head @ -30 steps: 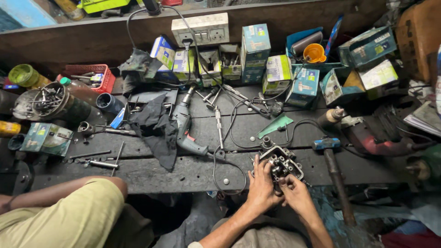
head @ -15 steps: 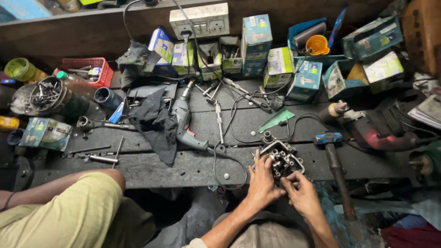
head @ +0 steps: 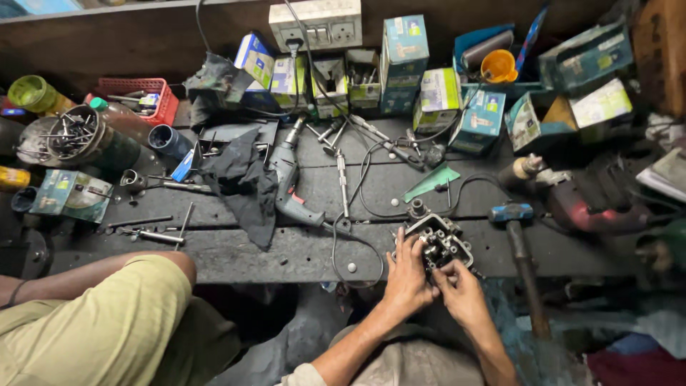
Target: The person holds a metallic engine component and repeatedly inserts and removes small cylindrical pins or valves into its holes. They rotate the part to access different sides and occasionally wipe it with a dark cloth. The work continues without a visible final assembly state.
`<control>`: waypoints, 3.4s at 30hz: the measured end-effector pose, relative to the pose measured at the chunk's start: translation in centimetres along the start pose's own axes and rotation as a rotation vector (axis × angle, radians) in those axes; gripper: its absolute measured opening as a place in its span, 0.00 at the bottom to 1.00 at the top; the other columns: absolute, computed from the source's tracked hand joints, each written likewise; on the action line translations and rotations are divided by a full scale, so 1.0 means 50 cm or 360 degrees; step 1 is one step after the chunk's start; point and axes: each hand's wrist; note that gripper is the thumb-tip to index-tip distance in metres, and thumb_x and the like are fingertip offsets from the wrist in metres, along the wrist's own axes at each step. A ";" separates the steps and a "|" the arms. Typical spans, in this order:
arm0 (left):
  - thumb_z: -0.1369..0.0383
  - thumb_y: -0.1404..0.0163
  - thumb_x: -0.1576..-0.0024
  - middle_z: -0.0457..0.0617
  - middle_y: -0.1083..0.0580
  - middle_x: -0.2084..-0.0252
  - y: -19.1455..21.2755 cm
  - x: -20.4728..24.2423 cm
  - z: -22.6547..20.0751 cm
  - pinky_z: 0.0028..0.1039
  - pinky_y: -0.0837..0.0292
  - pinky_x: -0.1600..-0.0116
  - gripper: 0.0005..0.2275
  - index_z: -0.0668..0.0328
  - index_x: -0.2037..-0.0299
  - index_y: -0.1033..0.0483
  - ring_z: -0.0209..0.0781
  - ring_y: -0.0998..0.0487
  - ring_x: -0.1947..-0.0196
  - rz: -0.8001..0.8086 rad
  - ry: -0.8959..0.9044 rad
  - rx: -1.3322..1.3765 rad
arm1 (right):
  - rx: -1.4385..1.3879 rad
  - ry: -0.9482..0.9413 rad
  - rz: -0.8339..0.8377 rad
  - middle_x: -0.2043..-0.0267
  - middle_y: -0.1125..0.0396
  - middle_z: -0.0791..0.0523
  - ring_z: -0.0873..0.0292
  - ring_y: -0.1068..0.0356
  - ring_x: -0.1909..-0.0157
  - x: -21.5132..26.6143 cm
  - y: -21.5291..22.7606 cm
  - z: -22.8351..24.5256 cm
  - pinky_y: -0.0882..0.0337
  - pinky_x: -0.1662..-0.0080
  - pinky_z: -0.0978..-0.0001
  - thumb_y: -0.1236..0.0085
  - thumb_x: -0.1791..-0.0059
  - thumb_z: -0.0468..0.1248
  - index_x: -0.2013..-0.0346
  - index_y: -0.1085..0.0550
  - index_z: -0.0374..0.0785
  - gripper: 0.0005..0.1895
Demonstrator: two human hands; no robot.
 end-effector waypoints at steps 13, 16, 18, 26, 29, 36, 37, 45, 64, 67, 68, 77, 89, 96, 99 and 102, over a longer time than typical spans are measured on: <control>0.60 0.28 0.65 0.63 0.48 0.27 0.002 0.002 0.007 0.81 0.52 0.37 0.54 0.59 0.30 0.53 0.73 0.63 0.21 0.0092 0.0011 0.0065 | -0.0031 -0.0108 0.0060 0.80 0.32 0.58 0.69 0.43 0.80 -0.007 0.006 0.003 0.45 0.77 0.74 0.42 0.48 0.37 0.65 0.28 0.36 0.07; 0.60 0.28 0.61 0.62 0.47 0.26 -0.002 0.002 0.006 0.80 0.51 0.36 0.53 0.59 0.28 0.53 0.72 0.61 0.19 0.0027 -0.0034 0.0004 | 0.0028 -0.0009 0.0041 0.79 0.32 0.59 0.70 0.37 0.78 0.000 0.007 0.004 0.38 0.75 0.75 0.42 0.48 0.36 0.66 0.29 0.35 0.07; 0.58 0.27 0.67 0.63 0.48 0.28 0.000 -0.002 0.009 0.82 0.53 0.38 0.55 0.59 0.30 0.53 0.73 0.62 0.22 0.0124 0.0026 0.0107 | 0.0021 0.0025 0.0052 0.78 0.32 0.59 0.70 0.35 0.77 -0.008 0.004 0.007 0.36 0.74 0.76 0.42 0.48 0.36 0.67 0.29 0.35 0.07; 0.59 0.28 0.65 0.62 0.47 0.28 0.002 -0.007 0.007 0.79 0.49 0.37 0.54 0.57 0.30 0.53 0.72 0.61 0.21 0.0076 -0.0012 0.0009 | -0.0026 -0.0144 0.0018 0.80 0.35 0.57 0.67 0.38 0.78 -0.006 0.009 0.001 0.40 0.74 0.74 0.42 0.49 0.35 0.65 0.30 0.35 0.07; 0.58 0.28 0.67 0.63 0.48 0.28 0.007 -0.001 0.006 0.80 0.50 0.38 0.55 0.59 0.31 0.54 0.73 0.61 0.22 0.0097 -0.0007 0.0080 | 0.0026 -0.0112 0.0032 0.80 0.35 0.57 0.67 0.40 0.78 0.006 0.008 0.005 0.42 0.75 0.73 0.43 0.47 0.36 0.66 0.29 0.35 0.07; 0.58 0.28 0.65 0.63 0.48 0.28 0.009 -0.004 0.001 0.79 0.49 0.38 0.54 0.58 0.30 0.54 0.73 0.61 0.22 0.0116 -0.0013 0.0041 | 0.0106 -0.0010 0.0003 0.79 0.34 0.59 0.67 0.34 0.77 0.008 -0.003 0.054 0.35 0.73 0.73 0.42 0.48 0.35 0.65 0.29 0.35 0.07; 0.59 0.28 0.65 0.63 0.48 0.28 0.011 -0.004 0.003 0.79 0.48 0.38 0.54 0.58 0.30 0.54 0.73 0.61 0.21 0.0112 -0.0001 0.0020 | 0.0189 -0.0024 -0.0033 0.79 0.33 0.58 0.67 0.34 0.77 0.009 -0.007 0.062 0.35 0.73 0.72 0.42 0.48 0.36 0.65 0.29 0.34 0.07; 0.59 0.29 0.64 0.64 0.47 0.28 0.009 -0.004 0.005 0.77 0.46 0.39 0.54 0.58 0.30 0.55 0.73 0.59 0.21 0.0092 -0.0018 0.0007 | 0.0245 -0.0035 -0.0014 0.80 0.32 0.58 0.68 0.34 0.77 0.020 -0.002 0.092 0.35 0.73 0.72 0.41 0.48 0.38 0.66 0.29 0.35 0.09; 0.59 0.30 0.67 0.63 0.47 0.29 0.011 -0.004 0.002 0.79 0.46 0.40 0.54 0.57 0.30 0.55 0.73 0.59 0.22 0.0095 -0.0021 0.0031 | 0.0052 -0.0018 0.0041 0.76 0.32 0.57 0.69 0.34 0.75 0.012 0.006 0.024 0.34 0.72 0.74 0.42 0.48 0.36 0.66 0.29 0.35 0.08; 0.58 0.29 0.66 0.63 0.47 0.29 0.010 -0.005 0.005 0.78 0.46 0.39 0.55 0.57 0.31 0.55 0.73 0.58 0.22 0.0088 -0.0018 0.0014 | 0.0041 0.0011 0.0021 0.75 0.31 0.58 0.70 0.34 0.76 0.007 0.004 0.030 0.34 0.74 0.76 0.42 0.48 0.36 0.66 0.29 0.36 0.07; 0.57 0.29 0.65 0.63 0.47 0.29 0.012 -0.004 0.006 0.78 0.47 0.39 0.54 0.57 0.30 0.55 0.73 0.59 0.22 0.0071 -0.0044 0.0029 | 0.0021 0.0025 0.0008 0.75 0.31 0.58 0.70 0.34 0.77 0.006 0.000 0.033 0.35 0.74 0.76 0.42 0.48 0.36 0.65 0.29 0.36 0.06; 0.55 0.29 0.70 0.64 0.47 0.29 0.017 -0.011 0.008 0.79 0.47 0.39 0.57 0.58 0.31 0.55 0.73 0.60 0.23 0.0106 -0.0015 0.0041 | -0.0006 -0.0208 -0.0028 0.82 0.31 0.57 0.67 0.40 0.86 0.016 0.000 0.046 0.43 0.83 0.73 0.44 0.48 0.36 0.65 0.30 0.35 0.07; 0.61 0.30 0.65 0.64 0.47 0.30 0.013 -0.008 -0.002 0.79 0.46 0.41 0.52 0.56 0.32 0.54 0.74 0.58 0.23 0.0077 -0.0010 0.0066 | 0.0592 0.0381 -0.0042 0.70 0.27 0.54 0.68 0.29 0.71 0.037 0.027 0.096 0.31 0.69 0.74 0.44 0.48 0.41 0.58 0.27 0.34 0.12; 0.63 0.29 0.65 0.62 0.47 0.29 0.016 -0.006 -0.005 0.79 0.46 0.40 0.52 0.57 0.32 0.53 0.73 0.59 0.23 0.0100 0.0000 0.0048 | 0.0163 -0.0099 0.0080 0.76 0.32 0.56 0.67 0.37 0.76 0.001 0.005 0.048 0.37 0.74 0.72 0.39 0.47 0.39 0.63 0.26 0.35 0.09; 0.64 0.29 0.65 0.62 0.47 0.28 0.021 -0.006 -0.005 0.79 0.47 0.39 0.52 0.58 0.31 0.53 0.73 0.60 0.22 0.0099 -0.0006 0.0068 | 0.0015 -0.0207 -0.0004 0.77 0.31 0.58 0.67 0.35 0.78 0.005 -0.004 0.027 0.36 0.76 0.74 0.41 0.48 0.38 0.63 0.28 0.37 0.07; 0.64 0.29 0.64 0.62 0.47 0.28 0.021 -0.006 -0.005 0.78 0.47 0.38 0.52 0.58 0.31 0.53 0.72 0.60 0.21 0.0095 -0.0004 0.0061 | -0.0069 -0.0199 0.0038 0.77 0.30 0.59 0.69 0.33 0.78 0.012 -0.004 0.024 0.35 0.77 0.76 0.44 0.48 0.38 0.63 0.29 0.38 0.06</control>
Point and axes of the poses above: each hand's wrist, its own x-axis away from the middle knuckle, its own y-axis out of the back of the hand, z = x × y
